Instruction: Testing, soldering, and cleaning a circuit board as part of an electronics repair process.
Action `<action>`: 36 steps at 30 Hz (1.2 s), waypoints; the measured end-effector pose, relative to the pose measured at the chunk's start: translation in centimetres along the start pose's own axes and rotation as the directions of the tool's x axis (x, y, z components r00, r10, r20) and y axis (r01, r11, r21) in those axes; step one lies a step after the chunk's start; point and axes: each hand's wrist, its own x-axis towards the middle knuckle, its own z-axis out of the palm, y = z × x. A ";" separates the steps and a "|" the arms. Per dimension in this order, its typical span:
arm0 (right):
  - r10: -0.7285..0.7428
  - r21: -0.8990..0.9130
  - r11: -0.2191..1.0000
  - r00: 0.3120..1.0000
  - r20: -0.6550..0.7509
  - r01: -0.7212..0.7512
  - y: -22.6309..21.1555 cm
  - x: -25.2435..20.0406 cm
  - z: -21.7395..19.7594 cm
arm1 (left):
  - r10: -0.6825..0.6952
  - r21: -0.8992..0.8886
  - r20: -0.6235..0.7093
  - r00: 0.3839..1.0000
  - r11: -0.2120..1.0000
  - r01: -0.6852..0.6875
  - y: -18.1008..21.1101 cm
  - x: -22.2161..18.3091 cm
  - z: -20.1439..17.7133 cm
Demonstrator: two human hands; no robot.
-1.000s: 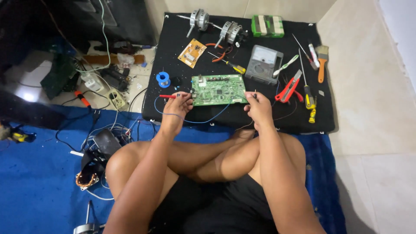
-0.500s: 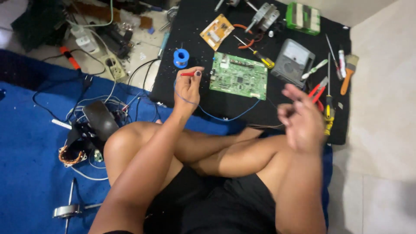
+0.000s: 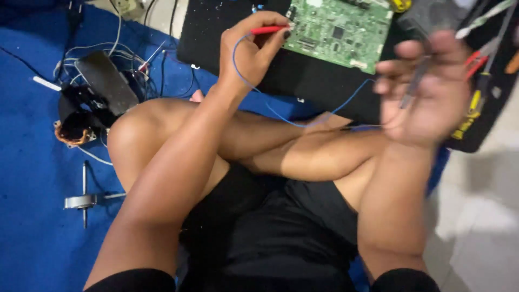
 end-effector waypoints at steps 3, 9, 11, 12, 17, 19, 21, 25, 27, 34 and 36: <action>0.006 -0.367 0.926 0.977 -0.215 -0.086 5.3 0.8 2.7 | -0.061 -0.067 0.044 0.997 0.996 0.064 -0.7 -0.1 0.6; -0.090 -0.758 0.646 0.978 -0.186 -0.085 5.2 3.5 5.3 | -0.036 -0.035 0.137 0.990 0.999 0.041 -1.1 2.3 1.5; -0.056 -0.733 0.669 0.974 -0.218 -0.126 5.8 4.4 5.1 | -0.048 0.009 0.153 0.987 0.999 0.047 -0.9 2.9 1.4; -0.024 -0.712 0.683 0.970 -0.243 -0.162 6.0 4.9 5.1 | -0.055 0.045 0.163 0.985 0.998 0.049 -0.8 3.2 1.4; 0.017 -0.750 0.624 0.963 -0.269 -0.220 7.0 5.7 5.0 | -0.051 0.056 0.212 0.976 0.998 0.040 -0.6 3.9 1.2; 0.001 -0.772 0.606 0.970 -0.244 -0.194 7.4 5.8 4.5 | -0.051 0.054 0.212 0.976 0.998 0.040 -1.4 3.7 1.2; -0.082 -0.832 0.553 0.990 -0.111 -0.047 8.2 5.9 3.3 | -0.008 0.004 0.165 0.986 1.000 0.007 -2.5 3.7 1.4; -0.079 -0.820 0.569 0.989 -0.126 -0.059 8.5 5.8 3.3 | -0.029 0.023 0.166 0.986 0.999 0.025 -2.6 3.3 1.4; -0.091 -0.843 0.535 0.988 -0.121 -0.054 8.3 5.8 3.3 | -0.016 0.054 0.170 0.985 0.999 0.007 -2.3 3.4 1.5; -0.121 -0.827 0.561 0.984 -0.133 -0.042 8.5 6.1 4.9 | 0.139 0.155 0.237 0.962 0.972 -0.179 -1.2 3.1 1.3; -0.177 -0.902 0.421 0.984 0.022 0.096 8.4 6.3 5.7 | 0.170 0.224 0.277 0.946 0.946 -0.235 -0.8 3.1 1.4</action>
